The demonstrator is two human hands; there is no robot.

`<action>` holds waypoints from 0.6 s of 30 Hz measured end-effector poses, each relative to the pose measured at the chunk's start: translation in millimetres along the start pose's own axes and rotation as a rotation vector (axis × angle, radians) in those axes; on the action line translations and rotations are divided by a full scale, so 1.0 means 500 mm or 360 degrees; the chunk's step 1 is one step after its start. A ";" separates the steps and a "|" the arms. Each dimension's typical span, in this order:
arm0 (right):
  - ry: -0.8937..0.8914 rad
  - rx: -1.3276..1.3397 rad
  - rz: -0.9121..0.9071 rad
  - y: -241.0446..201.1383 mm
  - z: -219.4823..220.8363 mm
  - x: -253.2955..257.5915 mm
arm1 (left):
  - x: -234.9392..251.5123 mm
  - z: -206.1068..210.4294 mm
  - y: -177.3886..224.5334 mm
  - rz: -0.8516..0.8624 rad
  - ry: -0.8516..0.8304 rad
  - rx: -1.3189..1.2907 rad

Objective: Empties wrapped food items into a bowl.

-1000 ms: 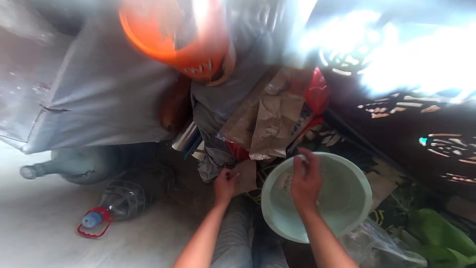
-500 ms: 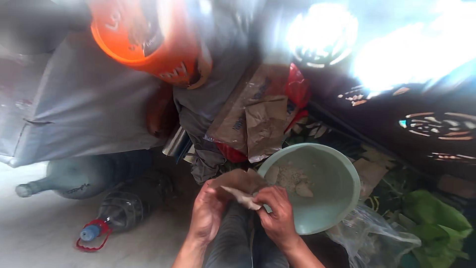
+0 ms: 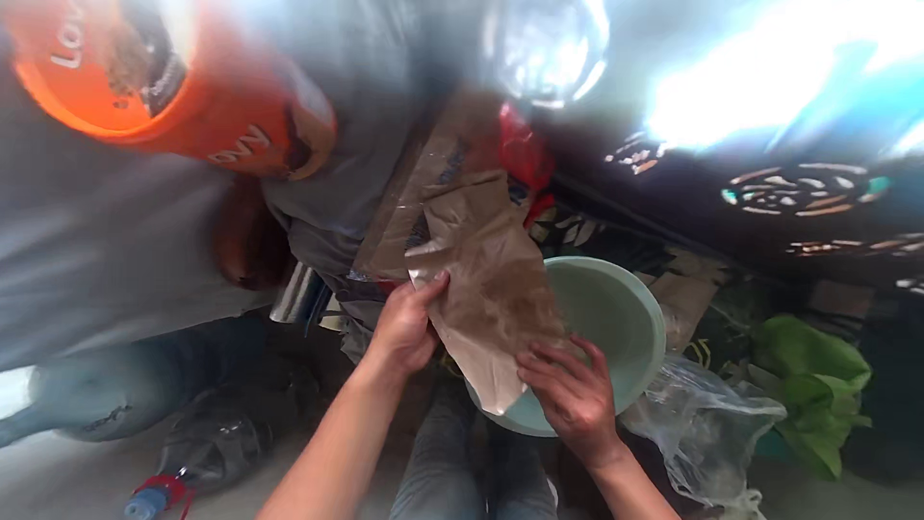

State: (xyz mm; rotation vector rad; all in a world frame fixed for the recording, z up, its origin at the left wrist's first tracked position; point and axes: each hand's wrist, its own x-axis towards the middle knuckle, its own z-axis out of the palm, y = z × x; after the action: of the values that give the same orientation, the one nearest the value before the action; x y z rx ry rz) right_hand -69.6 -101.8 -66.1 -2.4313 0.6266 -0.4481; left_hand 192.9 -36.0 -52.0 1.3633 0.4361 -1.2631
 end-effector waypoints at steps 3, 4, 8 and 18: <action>0.0072 0.0036 0.0313 0.015 -0.010 -0.014 | 0.075 0.040 0.015 0.0450 -0.0099 0.0401; 0.0124 0.0055 0.0428 0.019 -0.016 -0.032 | 0.107 0.043 0.024 0.0584 -0.0100 0.0497; 0.0457 0.0178 0.1071 0.042 -0.065 -0.206 | 0.212 0.049 0.037 0.0872 0.0072 0.0949; 0.0675 0.0052 0.2501 0.344 -0.210 -0.544 | 0.171 0.107 0.000 0.0964 0.0467 0.1743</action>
State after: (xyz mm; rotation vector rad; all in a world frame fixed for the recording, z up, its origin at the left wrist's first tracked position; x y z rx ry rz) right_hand -399.7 -130.1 -135.9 -1.1359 2.2823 -0.2331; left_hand 200.5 -117.7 -110.7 2.3672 -0.5651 -0.7578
